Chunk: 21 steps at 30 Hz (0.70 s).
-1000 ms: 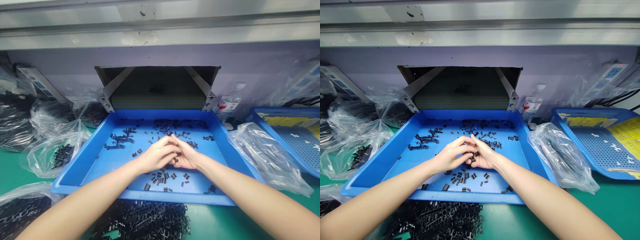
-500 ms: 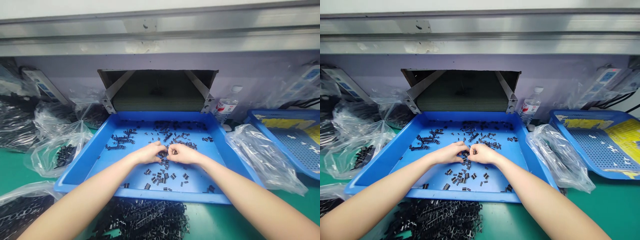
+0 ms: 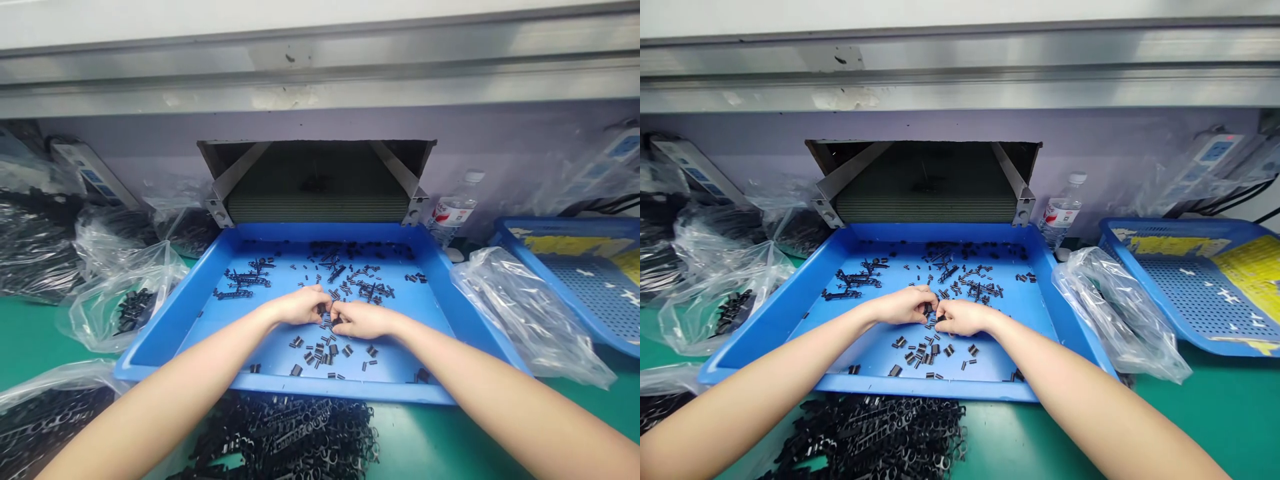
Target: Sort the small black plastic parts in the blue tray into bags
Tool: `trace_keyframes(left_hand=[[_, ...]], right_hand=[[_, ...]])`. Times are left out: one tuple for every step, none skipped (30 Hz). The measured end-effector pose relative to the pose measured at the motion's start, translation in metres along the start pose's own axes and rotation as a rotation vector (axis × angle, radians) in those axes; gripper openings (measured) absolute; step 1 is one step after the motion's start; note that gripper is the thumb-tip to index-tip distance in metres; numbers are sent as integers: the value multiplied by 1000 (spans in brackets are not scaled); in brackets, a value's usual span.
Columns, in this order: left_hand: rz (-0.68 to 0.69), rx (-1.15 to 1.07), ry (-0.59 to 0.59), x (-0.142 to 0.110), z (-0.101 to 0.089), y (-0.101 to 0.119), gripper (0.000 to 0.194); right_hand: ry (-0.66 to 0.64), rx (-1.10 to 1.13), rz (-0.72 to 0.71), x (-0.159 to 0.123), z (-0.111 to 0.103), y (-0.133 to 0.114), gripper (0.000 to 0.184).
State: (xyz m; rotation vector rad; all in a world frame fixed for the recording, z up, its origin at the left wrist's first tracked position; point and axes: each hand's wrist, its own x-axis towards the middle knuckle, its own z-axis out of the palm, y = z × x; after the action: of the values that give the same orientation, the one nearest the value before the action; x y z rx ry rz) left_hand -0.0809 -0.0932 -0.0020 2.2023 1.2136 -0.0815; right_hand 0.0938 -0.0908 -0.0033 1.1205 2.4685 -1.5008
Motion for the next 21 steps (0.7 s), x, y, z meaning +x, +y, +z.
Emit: trace_keyframes(left_hand=[[-7, -10, -1, 0, -1, -1, 24], [-14, -20, 0, -1, -2, -2, 26], [-19, -31, -1, -1, -3, -2, 27], [-24, -42, -2, -2, -4, -3, 27], [-28, -54, -4, -2, -6, -3, 27], [-31, -66, -7, -3, -7, -4, 26], [-34, -74, -9, -3, -8, -4, 26], [-38, -78, -10, -4, -9, -4, 26], [-43, -78, -9, -4, -10, -5, 26], [-48, -73, -6, -4, -10, -5, 27], [-52, -65, -2, -4, -10, -5, 27], [-56, -55, 4, -4, -10, -5, 27], [-58, -44, 10, -3, -10, -5, 27], [-60, -32, 17, -3, -9, -5, 27], [-60, -21, 23, -3, -9, -4, 27], [-58, -12, 26, -3, -9, -3, 27], [-54, -5, 25, -3, -8, -3, 26], [-47, 0, 22, -3, -8, -2, 25], [-40, 4, 16, -3, -8, -1, 24], [-31, 5, 10, -3, -8, 0, 22], [-23, 6, 5, -4, -8, 0, 19]], right_hand=[[-19, 76, 4, 0, -2, 0, 10], [-33, 159, 2, -1, -4, 0, 9], [-37, 246, -7, -3, -7, 0, 11], [-28, 334, -26, -4, -10, -1, 14], [-5, 417, -50, -6, -13, -3, 19], [30, 494, -76, -8, -16, -4, 24], [68, 562, -100, -10, -19, -6, 29], [104, 620, -122, -11, -21, -7, 33], [136, 666, -140, -13, -23, -8, 35], [160, 699, -155, -14, -25, -9, 38], [179, 720, -166, -14, -26, -9, 39], [192, 728, -173, -14, -26, -9, 41], [201, 723, -174, -14, -26, -9, 42], [212, 705, -169, -13, -25, -9, 44], [223, 674, -157, -12, -23, -8, 45], [235, 629, -140, -10, -21, -7, 45], [246, 571, -117, -9, -19, -7, 44], [258, 499, -89, -7, -17, -6, 40], [272, 418, -58, -6, -14, -5, 35], [285, 331, -26, -4, -13, -5, 28], [298, 242, 6, -3, -11, -5, 22]])
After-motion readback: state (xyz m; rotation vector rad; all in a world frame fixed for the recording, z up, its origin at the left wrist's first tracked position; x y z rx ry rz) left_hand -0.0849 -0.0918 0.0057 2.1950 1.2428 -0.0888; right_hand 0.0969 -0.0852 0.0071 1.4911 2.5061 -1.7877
